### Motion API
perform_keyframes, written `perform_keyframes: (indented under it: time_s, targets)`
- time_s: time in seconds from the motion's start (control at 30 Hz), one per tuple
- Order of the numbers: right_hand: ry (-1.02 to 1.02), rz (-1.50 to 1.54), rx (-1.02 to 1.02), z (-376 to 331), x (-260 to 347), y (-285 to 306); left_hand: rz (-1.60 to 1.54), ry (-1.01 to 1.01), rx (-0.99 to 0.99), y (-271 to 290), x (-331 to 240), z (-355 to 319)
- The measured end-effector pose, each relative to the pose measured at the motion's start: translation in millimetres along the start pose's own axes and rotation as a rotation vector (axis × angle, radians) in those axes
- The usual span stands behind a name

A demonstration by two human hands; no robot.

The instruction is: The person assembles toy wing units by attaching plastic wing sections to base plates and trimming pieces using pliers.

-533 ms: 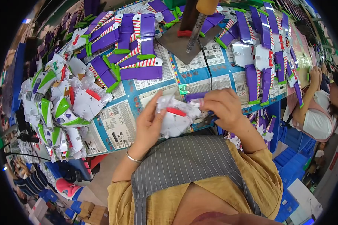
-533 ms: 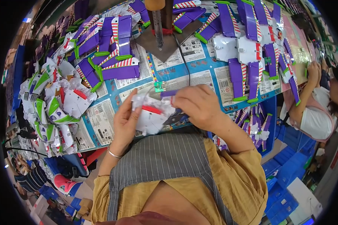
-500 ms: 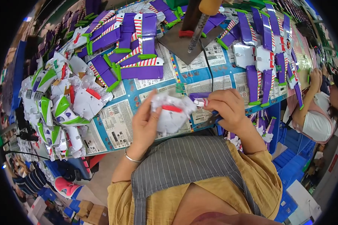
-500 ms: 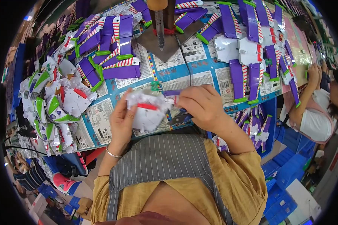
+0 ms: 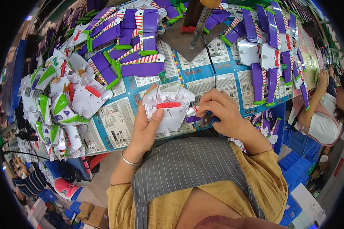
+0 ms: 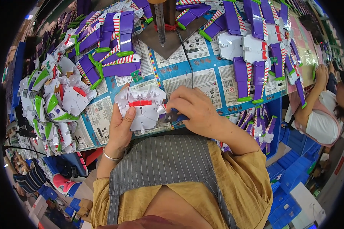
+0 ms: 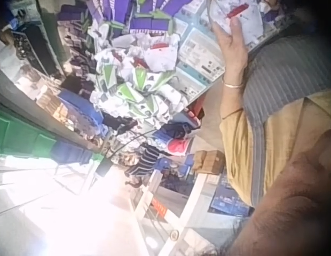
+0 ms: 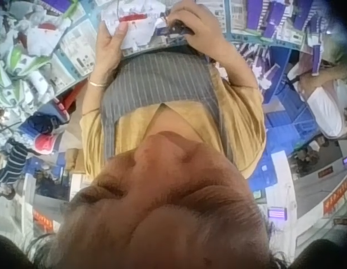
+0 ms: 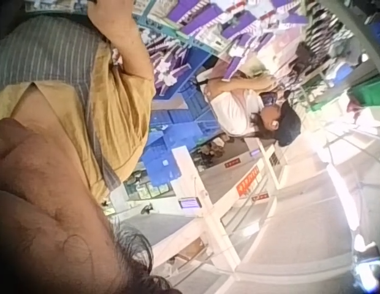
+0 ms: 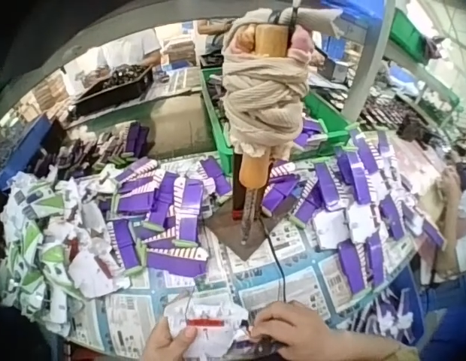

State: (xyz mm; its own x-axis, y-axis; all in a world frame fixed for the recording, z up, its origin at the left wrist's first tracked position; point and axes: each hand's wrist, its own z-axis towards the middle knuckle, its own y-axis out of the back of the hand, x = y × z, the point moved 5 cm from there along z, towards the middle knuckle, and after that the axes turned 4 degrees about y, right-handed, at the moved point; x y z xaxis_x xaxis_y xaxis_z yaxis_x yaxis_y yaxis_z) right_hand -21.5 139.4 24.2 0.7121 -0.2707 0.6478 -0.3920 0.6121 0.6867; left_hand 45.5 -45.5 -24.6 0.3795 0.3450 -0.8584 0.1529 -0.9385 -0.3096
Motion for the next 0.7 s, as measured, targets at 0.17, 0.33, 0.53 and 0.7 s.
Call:
perform_keyframes:
  time_s: [0.17, 0.33, 0.53, 0.7]
  targets:
    - [-0.017, 0.015, 0.044, 3.5, 1.7, -6.2, 0.157, -0.028, 0.062, -1.5, -6.4, 1.1]
    - [0.118, -0.180, 0.075, 1.6, 9.0, -6.4, 0.067, 0.029, 0.049, 0.9, -5.7, 0.5]
    - [-0.028, 0.039, 0.080, -1.1, 0.1, -11.9, 0.201, -0.044, 0.071, 1.0, -8.9, -0.5]
    - [-0.176, 0.284, 0.031, -1.0, -5.3, -17.4, 0.133, -0.026, 0.077, 1.5, -6.6, -1.4]
